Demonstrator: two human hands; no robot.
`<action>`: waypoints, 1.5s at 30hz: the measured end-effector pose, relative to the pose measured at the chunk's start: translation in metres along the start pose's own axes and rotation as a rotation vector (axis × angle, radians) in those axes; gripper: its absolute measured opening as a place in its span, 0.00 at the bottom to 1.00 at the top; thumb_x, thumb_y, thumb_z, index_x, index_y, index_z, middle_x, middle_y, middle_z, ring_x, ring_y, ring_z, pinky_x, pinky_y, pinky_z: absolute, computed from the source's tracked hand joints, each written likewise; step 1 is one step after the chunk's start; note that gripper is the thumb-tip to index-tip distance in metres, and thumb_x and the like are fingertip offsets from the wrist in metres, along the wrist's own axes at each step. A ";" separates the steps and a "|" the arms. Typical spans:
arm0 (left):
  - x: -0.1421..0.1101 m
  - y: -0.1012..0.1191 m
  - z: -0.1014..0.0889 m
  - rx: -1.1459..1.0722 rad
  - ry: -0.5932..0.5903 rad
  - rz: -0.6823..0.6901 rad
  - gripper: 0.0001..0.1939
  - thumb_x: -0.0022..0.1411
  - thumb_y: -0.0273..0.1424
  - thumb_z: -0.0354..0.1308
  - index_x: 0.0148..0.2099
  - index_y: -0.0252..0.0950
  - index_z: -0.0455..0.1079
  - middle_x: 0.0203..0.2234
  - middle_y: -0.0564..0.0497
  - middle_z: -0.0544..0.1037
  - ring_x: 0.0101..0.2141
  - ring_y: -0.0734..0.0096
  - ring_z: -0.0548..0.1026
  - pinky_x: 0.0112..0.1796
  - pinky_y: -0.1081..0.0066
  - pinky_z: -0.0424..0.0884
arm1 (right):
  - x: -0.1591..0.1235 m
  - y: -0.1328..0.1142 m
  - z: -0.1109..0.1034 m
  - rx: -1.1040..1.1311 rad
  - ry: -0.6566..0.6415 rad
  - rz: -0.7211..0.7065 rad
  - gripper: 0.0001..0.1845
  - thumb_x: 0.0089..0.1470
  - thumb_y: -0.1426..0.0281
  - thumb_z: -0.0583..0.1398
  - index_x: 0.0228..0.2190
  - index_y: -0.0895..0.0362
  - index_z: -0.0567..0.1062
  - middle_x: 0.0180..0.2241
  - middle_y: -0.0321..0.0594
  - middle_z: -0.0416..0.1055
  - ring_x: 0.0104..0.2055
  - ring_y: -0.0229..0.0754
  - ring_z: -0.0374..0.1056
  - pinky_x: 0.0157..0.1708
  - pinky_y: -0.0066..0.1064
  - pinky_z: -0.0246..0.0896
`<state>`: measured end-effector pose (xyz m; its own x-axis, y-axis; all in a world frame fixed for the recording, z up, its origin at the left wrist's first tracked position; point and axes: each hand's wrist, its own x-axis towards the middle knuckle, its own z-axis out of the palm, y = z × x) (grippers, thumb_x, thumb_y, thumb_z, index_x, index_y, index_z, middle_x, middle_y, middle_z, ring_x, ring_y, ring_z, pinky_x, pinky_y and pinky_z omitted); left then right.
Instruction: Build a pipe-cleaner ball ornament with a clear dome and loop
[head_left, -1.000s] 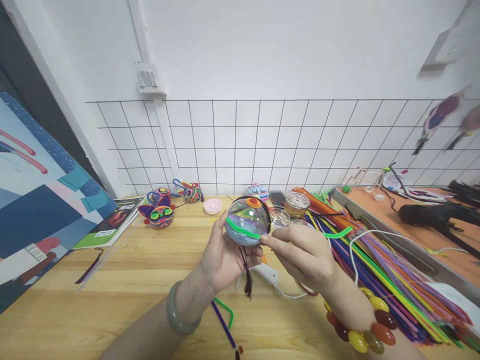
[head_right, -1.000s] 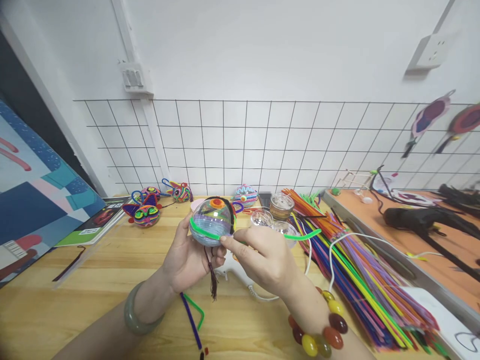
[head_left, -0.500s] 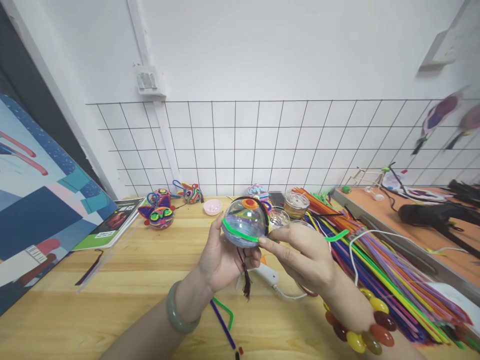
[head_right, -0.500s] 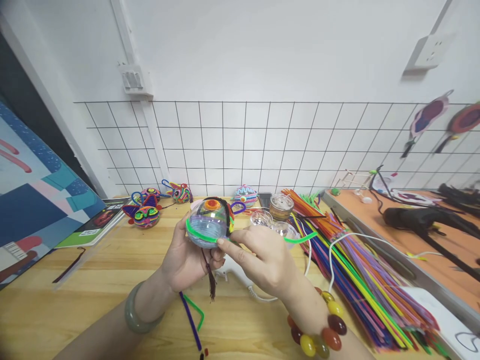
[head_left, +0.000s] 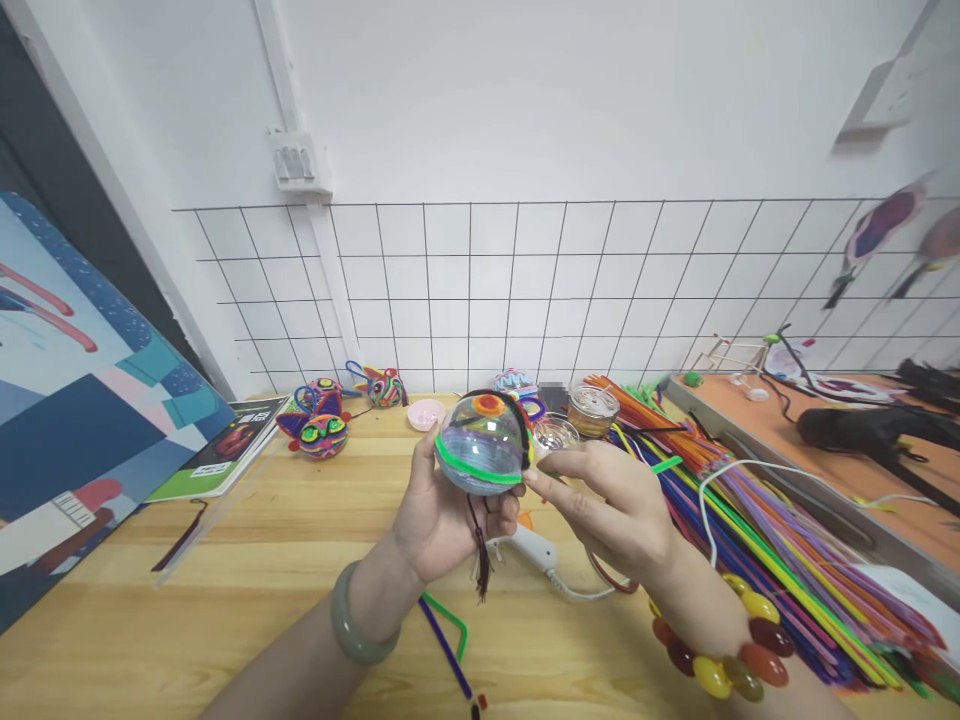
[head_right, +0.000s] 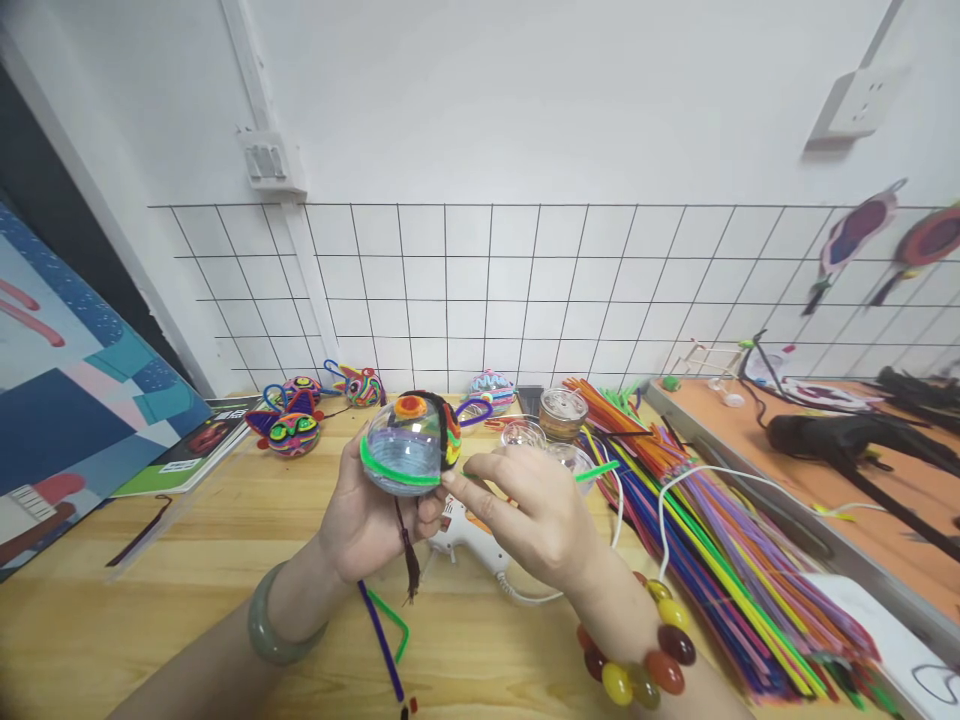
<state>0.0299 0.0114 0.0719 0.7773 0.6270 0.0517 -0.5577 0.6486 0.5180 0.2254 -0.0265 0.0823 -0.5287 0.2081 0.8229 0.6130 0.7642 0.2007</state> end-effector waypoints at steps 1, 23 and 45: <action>0.000 0.000 0.001 0.003 0.011 -0.002 0.34 0.52 0.53 0.54 0.41 0.22 0.74 0.28 0.38 0.79 0.25 0.66 0.77 0.29 0.71 0.72 | 0.000 0.000 0.000 -0.011 0.000 0.008 0.18 0.60 0.78 0.53 0.50 0.55 0.71 0.34 0.43 0.74 0.34 0.40 0.67 0.30 0.33 0.61; 0.004 -0.005 0.007 0.128 0.161 0.271 0.22 0.61 0.45 0.52 0.41 0.30 0.73 0.30 0.43 0.79 0.29 0.67 0.76 0.31 0.69 0.74 | 0.005 -0.004 0.006 0.035 -0.024 0.105 0.18 0.54 0.72 0.61 0.47 0.60 0.68 0.36 0.47 0.75 0.33 0.43 0.70 0.30 0.35 0.63; 0.003 -0.014 0.017 0.472 0.180 0.566 0.28 0.49 0.25 0.67 0.51 0.38 0.60 0.45 0.47 0.75 0.44 0.66 0.73 0.47 0.67 0.67 | 0.013 -0.021 0.004 0.225 -0.025 0.252 0.06 0.57 0.79 0.57 0.35 0.59 0.72 0.26 0.40 0.73 0.27 0.38 0.68 0.26 0.30 0.61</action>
<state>0.0458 -0.0033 0.0794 0.3272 0.8962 0.2996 -0.6422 -0.0217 0.7662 0.2036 -0.0379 0.0865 -0.3927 0.4205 0.8179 0.5826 0.8019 -0.1325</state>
